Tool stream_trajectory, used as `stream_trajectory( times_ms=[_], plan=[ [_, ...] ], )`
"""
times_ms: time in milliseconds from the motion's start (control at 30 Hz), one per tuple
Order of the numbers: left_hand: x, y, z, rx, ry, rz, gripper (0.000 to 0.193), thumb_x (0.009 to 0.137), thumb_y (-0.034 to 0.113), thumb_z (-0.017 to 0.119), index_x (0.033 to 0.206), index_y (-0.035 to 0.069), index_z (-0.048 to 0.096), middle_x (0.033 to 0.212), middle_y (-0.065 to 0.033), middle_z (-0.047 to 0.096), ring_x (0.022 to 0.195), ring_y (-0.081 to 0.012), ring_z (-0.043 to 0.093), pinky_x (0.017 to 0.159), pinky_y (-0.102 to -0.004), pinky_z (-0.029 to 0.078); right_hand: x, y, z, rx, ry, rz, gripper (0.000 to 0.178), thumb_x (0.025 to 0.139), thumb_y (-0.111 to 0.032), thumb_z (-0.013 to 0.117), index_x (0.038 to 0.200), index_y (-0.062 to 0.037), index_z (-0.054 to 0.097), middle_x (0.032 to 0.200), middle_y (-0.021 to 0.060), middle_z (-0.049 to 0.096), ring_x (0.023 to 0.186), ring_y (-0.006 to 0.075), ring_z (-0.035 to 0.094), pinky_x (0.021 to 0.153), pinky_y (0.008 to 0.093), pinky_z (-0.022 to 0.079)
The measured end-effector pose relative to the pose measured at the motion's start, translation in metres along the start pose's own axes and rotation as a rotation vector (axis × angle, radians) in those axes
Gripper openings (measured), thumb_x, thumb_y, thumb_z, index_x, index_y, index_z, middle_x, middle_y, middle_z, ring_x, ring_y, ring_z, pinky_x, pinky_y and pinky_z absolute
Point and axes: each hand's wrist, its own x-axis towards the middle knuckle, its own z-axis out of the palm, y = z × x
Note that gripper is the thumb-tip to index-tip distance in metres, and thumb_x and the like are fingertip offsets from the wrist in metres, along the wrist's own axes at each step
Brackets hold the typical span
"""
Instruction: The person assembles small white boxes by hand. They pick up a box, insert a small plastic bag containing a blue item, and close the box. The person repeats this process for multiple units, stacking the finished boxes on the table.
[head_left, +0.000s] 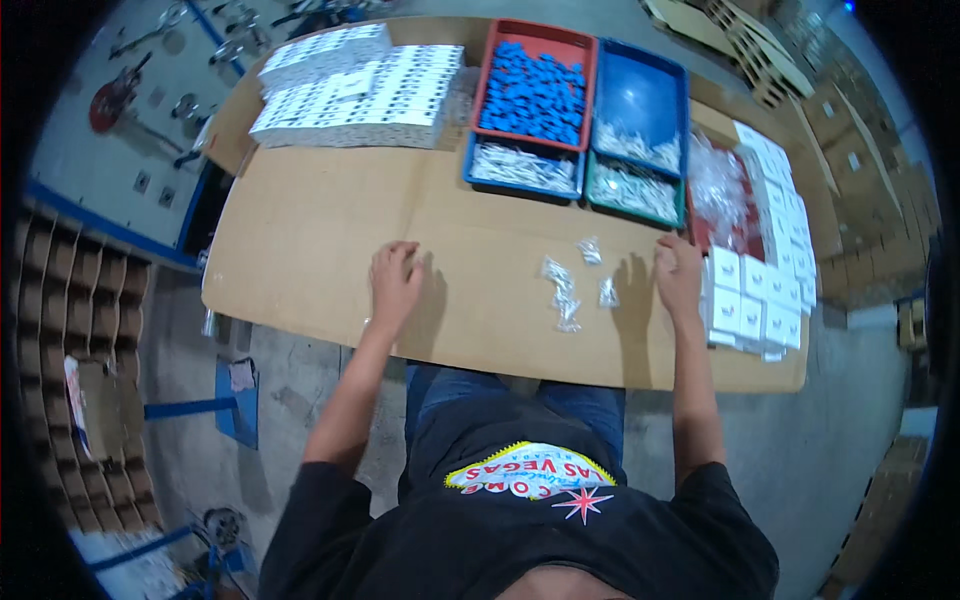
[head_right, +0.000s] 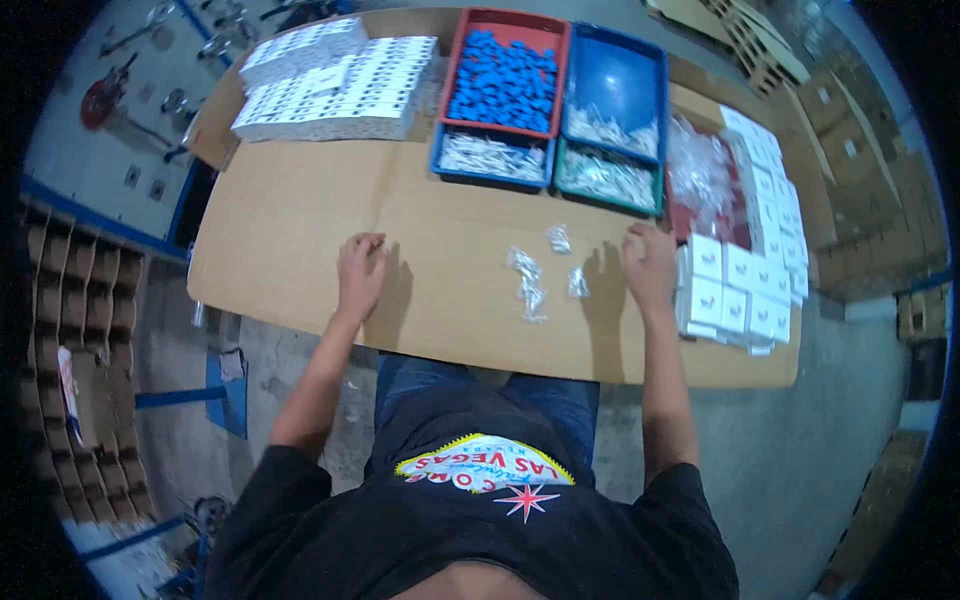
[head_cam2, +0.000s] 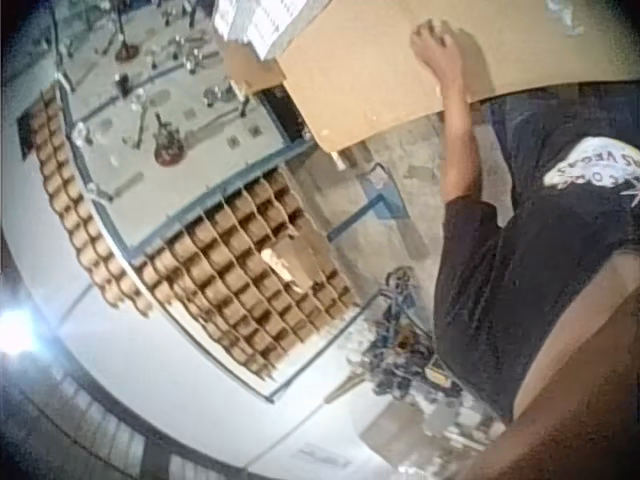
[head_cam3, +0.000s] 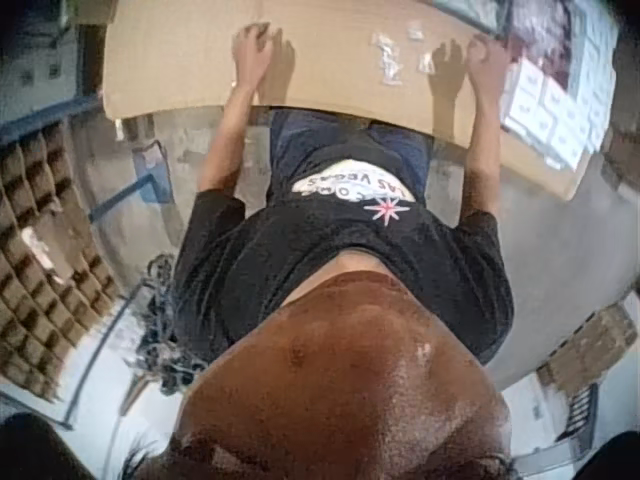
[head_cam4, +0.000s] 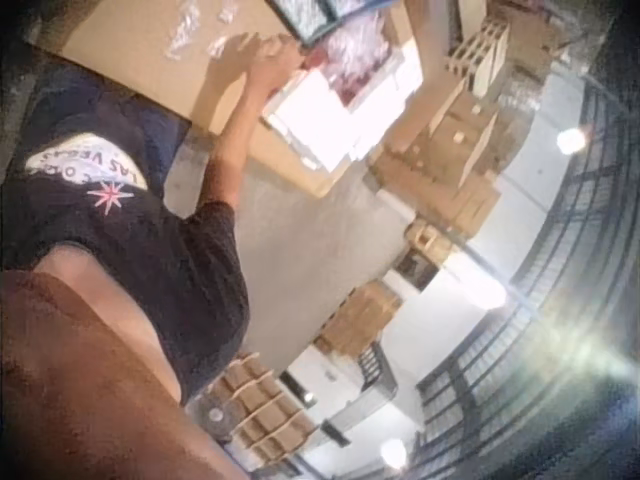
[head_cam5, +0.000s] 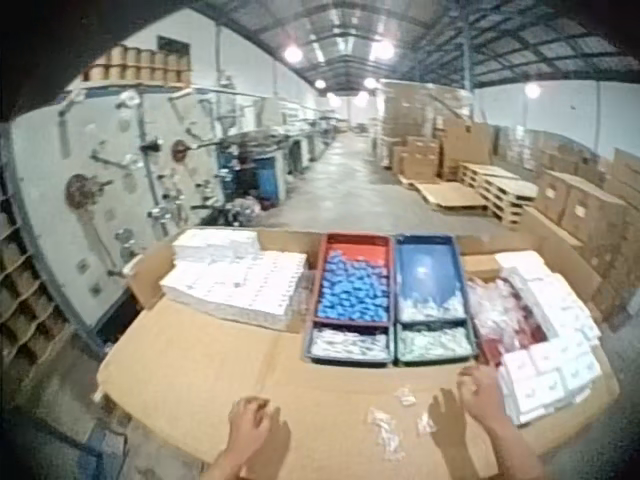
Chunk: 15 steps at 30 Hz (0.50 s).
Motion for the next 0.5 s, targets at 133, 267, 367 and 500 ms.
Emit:
stream_trajectory(
  times_ms=[133,267,367,500],
  plan=[
    [0.023,-0.053,-0.031,0.183,-0.037,0.023,0.033,0.092,0.023,0.066,0.121,0.007,0.064,0.126,-0.0145,0.059,0.122,-0.0328,0.053,0.105,-0.0483,0.041,0.063,-0.089,0.057,0.126,-0.242,-0.236,0.016,0.091,-0.019,0.070,0.103,-0.0080,0.070,0.108,0.0107,0.071,0.112,0.0322,0.064,0.114,0.0555,0.037],
    [0.019,-0.045,-0.034,0.232,-0.037,0.049,0.038,0.093,0.028,0.066,0.124,0.007,0.060,0.128,-0.0138,0.056,0.126,-0.0315,0.050,0.109,-0.0484,0.036,0.137,-0.176,0.116,0.207,-0.282,-0.527,0.019,0.091,-0.021,0.070,0.104,-0.0074,0.069,0.107,0.0115,0.071,0.110,0.0325,0.065,0.114,0.0560,0.038],
    [0.022,-0.043,-0.037,0.198,-0.031,0.018,0.038,0.092,0.028,0.066,0.124,0.008,0.062,0.129,-0.0134,0.056,0.127,-0.0320,0.049,0.108,-0.0482,0.037,0.194,-0.238,0.175,0.223,-0.257,-0.682,0.023,0.092,-0.022,0.067,0.108,-0.0064,0.069,0.108,0.0157,0.071,0.108,0.0353,0.066,0.107,0.0532,0.045],
    [0.023,-0.044,-0.041,0.197,-0.054,0.001,0.040,0.094,0.033,0.063,0.125,0.007,0.061,0.128,-0.0140,0.056,0.127,-0.0309,0.050,0.109,-0.0481,0.036,0.269,-0.316,0.269,0.136,-0.367,-0.737,0.037,0.092,-0.033,0.066,0.118,-0.0072,0.068,0.109,0.0215,0.070,0.107,0.0387,0.066,0.091,0.0523,0.053]
  ],
)
